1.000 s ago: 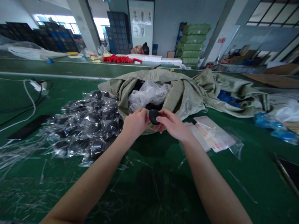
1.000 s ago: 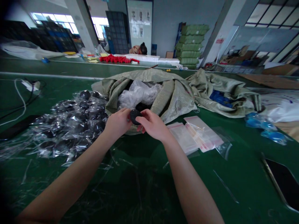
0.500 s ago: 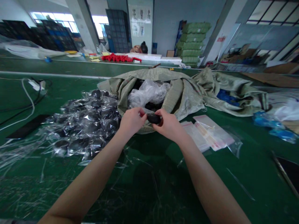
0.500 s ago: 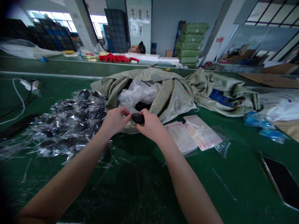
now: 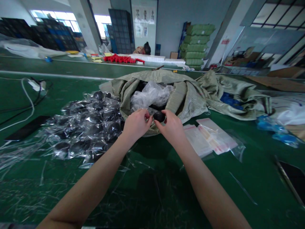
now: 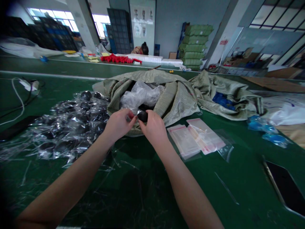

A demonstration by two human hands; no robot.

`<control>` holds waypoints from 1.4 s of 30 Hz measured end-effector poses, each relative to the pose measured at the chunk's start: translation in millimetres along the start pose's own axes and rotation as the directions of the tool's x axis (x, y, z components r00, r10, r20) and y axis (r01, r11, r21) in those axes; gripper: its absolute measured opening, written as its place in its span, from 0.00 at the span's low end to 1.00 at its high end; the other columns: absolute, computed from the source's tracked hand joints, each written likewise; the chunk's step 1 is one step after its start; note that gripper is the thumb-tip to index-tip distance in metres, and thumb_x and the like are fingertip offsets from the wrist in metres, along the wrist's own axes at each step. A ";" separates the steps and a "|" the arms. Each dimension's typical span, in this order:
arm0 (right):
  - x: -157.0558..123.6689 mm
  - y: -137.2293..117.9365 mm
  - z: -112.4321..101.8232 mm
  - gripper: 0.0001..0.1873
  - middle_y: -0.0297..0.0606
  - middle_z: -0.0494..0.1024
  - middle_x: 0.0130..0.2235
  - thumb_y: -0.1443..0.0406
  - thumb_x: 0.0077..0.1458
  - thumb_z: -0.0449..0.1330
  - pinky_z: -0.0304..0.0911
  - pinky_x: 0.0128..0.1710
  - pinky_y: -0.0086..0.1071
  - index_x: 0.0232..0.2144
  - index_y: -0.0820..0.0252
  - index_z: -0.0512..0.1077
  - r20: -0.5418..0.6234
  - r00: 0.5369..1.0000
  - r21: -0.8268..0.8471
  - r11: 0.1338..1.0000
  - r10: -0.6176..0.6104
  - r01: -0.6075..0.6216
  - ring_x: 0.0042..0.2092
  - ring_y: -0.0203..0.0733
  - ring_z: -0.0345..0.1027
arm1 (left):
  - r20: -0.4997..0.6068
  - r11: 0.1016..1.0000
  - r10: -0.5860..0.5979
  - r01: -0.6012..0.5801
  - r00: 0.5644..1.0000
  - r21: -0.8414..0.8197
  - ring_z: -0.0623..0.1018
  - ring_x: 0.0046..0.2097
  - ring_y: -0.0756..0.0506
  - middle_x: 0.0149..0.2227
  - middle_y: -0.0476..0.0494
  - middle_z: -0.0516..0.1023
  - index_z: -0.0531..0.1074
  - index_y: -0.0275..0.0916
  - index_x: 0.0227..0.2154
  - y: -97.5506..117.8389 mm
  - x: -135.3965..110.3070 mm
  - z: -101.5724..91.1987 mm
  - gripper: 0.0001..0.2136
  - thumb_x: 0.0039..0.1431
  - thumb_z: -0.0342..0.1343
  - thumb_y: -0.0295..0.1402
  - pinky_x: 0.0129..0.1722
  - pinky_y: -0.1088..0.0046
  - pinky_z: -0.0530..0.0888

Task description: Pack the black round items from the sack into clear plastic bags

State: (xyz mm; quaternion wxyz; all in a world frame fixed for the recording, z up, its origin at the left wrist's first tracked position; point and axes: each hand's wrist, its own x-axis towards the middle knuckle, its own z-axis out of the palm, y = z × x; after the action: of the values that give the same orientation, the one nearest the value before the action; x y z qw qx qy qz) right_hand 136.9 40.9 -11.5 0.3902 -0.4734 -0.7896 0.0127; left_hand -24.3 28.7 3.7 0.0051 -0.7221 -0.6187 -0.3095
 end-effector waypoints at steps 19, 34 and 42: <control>2.7 5.3 -6.3 0.19 0.47 0.75 0.49 0.67 0.52 0.64 0.69 0.50 0.45 0.48 0.59 0.72 0.040 0.999 0.178 0.984 -0.013 0.006 0.51 0.51 0.71 | -0.034 0.994 0.018 -0.021 0.999 -0.108 0.75 0.30 0.47 0.29 0.45 0.77 0.72 0.38 0.29 3.0 -2.6 0.4 0.11 0.61 0.51 0.39 0.32 0.72 0.68; 8.4 6.7 -14.5 0.26 0.43 0.78 0.49 0.66 0.48 0.64 0.73 0.45 0.39 0.50 0.58 0.65 0.177 0.960 0.638 0.718 0.215 -0.278 0.40 0.40 0.77 | -0.027 0.975 -0.071 0.064 0.997 -0.213 0.75 0.29 0.47 0.31 0.45 0.78 0.73 0.38 0.32 3.6 -1.8 1.5 0.11 0.60 0.49 0.38 0.32 0.73 0.68; 13.5 16.0 -8.2 0.17 0.45 0.81 0.45 0.68 0.49 0.60 0.71 0.50 0.42 0.43 0.62 0.71 0.190 0.929 0.707 0.612 0.318 -0.355 0.48 0.44 0.75 | 0.000 0.959 -0.052 0.050 0.999 -0.277 0.72 0.27 0.49 0.30 0.46 0.78 0.73 0.38 0.32 3.6 -1.7 -0.9 0.11 0.60 0.49 0.38 0.31 0.73 0.67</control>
State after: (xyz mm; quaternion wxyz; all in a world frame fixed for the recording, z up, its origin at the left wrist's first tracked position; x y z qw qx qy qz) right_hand 150.4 57.0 -3.9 0.5184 -0.4172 -0.6239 0.4099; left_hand -21.5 26.0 5.0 -0.1017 -0.6984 -0.5876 -0.3958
